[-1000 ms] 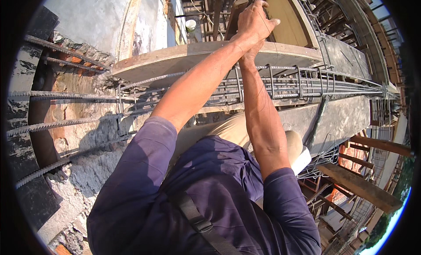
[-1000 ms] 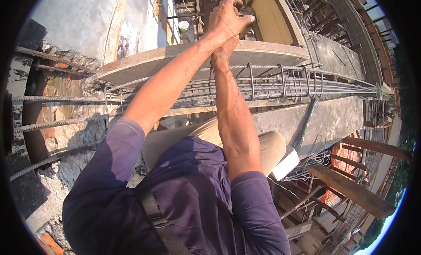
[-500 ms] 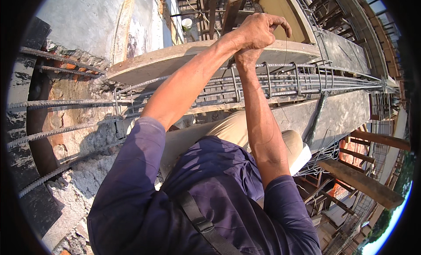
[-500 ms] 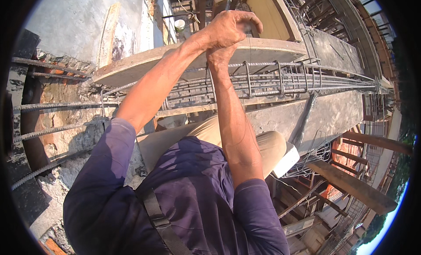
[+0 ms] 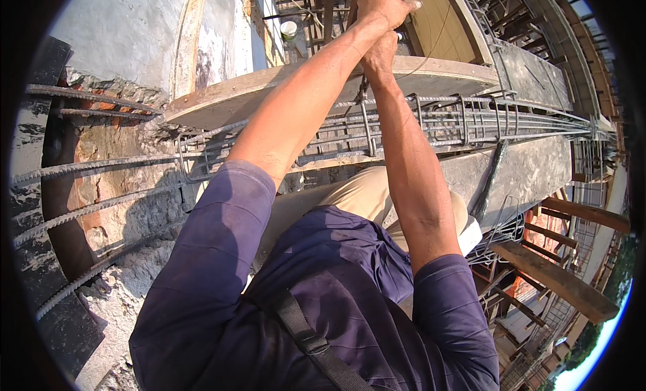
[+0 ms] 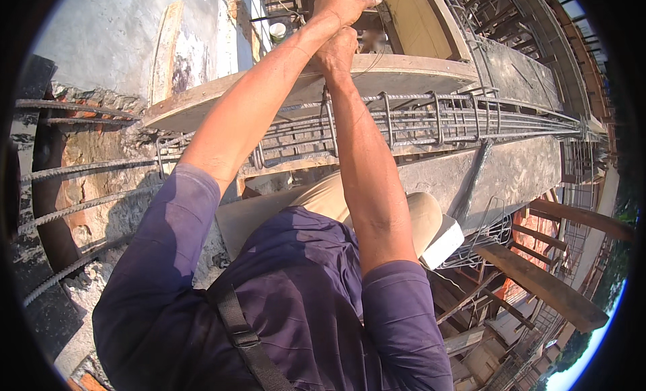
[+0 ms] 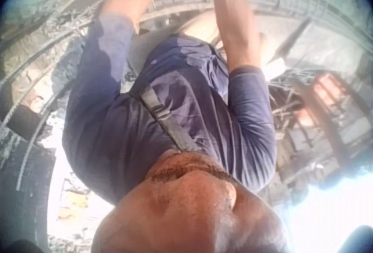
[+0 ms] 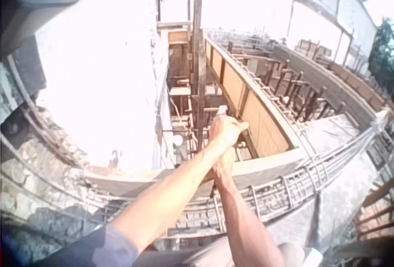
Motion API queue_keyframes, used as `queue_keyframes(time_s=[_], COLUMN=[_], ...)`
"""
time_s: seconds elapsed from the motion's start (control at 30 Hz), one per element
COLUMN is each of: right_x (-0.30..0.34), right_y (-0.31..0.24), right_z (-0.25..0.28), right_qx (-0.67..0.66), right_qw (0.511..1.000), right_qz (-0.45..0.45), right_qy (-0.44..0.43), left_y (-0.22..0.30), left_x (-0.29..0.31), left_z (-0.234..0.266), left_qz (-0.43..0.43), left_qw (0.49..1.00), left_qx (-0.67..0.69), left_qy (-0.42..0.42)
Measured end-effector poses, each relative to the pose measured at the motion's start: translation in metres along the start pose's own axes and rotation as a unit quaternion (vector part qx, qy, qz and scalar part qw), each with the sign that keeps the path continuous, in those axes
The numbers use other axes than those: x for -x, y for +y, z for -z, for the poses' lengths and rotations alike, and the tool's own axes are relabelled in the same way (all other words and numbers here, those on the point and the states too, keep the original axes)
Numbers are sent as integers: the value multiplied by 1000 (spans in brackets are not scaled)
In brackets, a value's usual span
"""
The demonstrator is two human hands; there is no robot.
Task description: The person secures rebar mesh together using wire and pliers, twisting the wire around the intersections by hand and with the tool to tighten it.
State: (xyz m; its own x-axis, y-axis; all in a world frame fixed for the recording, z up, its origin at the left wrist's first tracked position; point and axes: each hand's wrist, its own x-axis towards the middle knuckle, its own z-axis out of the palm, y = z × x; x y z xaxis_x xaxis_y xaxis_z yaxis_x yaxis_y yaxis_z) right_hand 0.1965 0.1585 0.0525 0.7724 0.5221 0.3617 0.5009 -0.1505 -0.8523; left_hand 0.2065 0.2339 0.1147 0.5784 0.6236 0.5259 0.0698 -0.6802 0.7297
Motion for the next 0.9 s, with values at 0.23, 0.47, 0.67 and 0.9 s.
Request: queue_keyframes(time_s=[0.23, 0.47, 0.67, 0.9], right_x=[19, 45, 63, 63], right_y=[8, 7, 22, -13], right_z=[18, 35, 65, 67], right_qx=[-84, -51, 28, -290], right_qw=[992, 996, 980, 944], right_qz=[-49, 10, 184, -131], right_qy=[76, 75, 64, 86], left_y=[54, 71, 86, -21], left_x=[34, 49, 95, 228], left_z=[-6, 9, 20, 67], left_qz=[28, -68, -155, 68], left_qw=[989, 947, 957, 996], left_qx=[107, 172, 169, -52], left_qy=[-94, -261, -178, -26])
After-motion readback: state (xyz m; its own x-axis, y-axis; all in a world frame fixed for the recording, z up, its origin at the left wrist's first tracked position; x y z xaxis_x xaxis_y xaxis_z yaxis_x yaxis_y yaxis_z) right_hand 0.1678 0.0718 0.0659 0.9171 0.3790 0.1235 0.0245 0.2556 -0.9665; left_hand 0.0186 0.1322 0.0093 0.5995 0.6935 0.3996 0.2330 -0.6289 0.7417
